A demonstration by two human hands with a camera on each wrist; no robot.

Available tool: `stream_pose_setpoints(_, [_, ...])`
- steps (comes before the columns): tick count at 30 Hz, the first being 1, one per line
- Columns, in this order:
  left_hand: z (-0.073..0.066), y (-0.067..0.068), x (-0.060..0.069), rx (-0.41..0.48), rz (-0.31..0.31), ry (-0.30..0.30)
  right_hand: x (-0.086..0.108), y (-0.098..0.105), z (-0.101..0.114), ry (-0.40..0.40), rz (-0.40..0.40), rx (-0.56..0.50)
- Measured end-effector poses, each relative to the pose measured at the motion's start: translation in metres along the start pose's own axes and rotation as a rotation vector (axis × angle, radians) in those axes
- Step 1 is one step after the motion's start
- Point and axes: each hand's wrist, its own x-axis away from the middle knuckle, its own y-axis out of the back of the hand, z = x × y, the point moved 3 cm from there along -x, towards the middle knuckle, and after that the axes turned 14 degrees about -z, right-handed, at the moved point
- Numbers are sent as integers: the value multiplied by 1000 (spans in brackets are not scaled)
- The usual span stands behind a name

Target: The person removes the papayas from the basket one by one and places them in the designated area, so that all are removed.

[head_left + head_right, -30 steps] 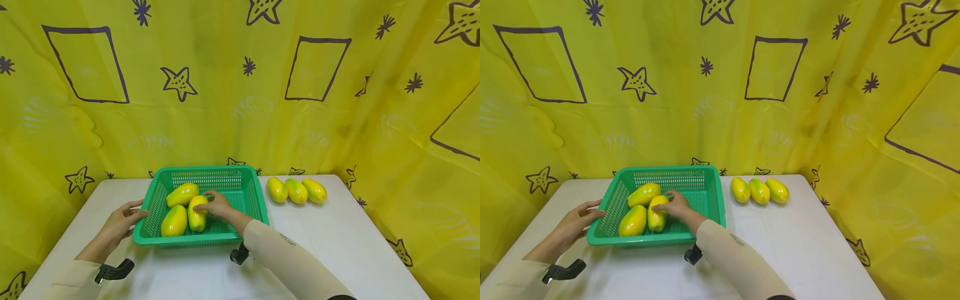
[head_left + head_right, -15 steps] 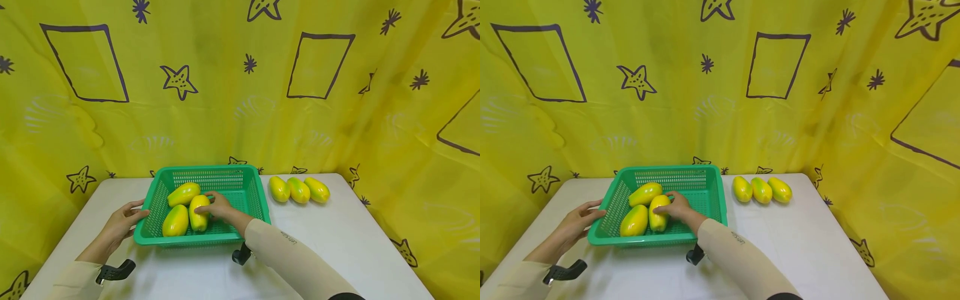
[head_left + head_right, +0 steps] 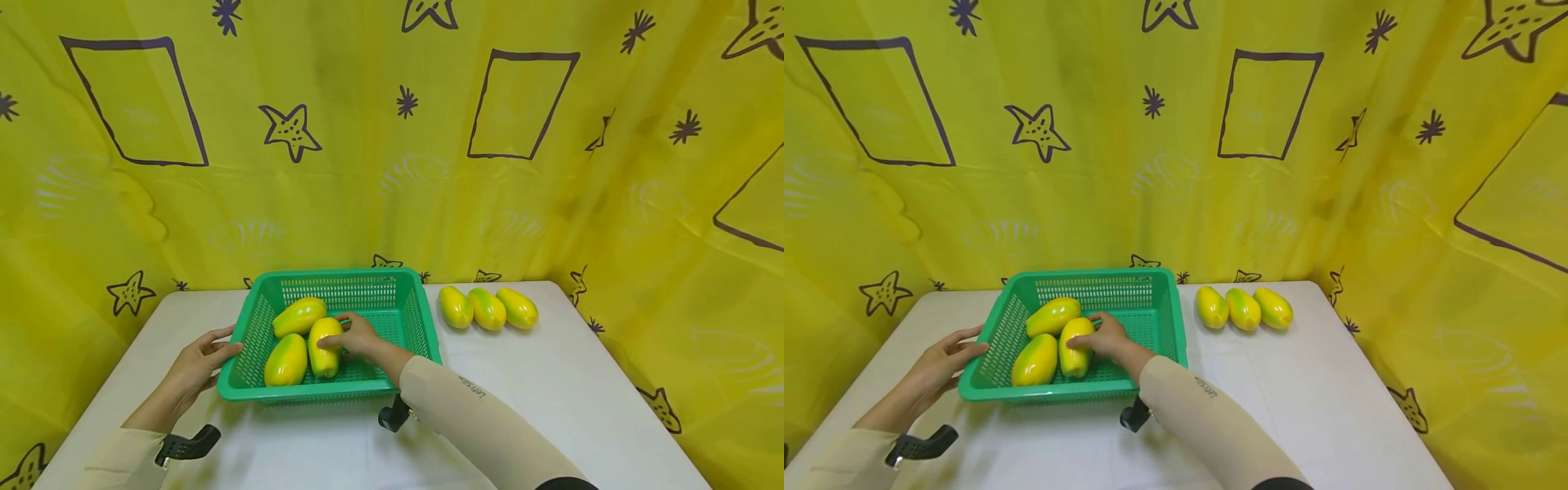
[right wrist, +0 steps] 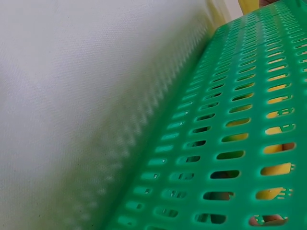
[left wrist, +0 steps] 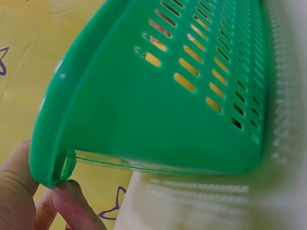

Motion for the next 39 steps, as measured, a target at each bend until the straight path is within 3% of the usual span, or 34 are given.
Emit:
stream_pose_setpoints(17, [-2,1,2,-14,-5,-5,-2,0,-1,-49,41,-57])
stream_pose_setpoints(26, [-1,1,1,-31,-5,-8,0,3,-1,-112,68,-118])
stream_pose_setpoints(39, [-1,1,1,-57,-1,-12,4,20,3,-183,115,-237])
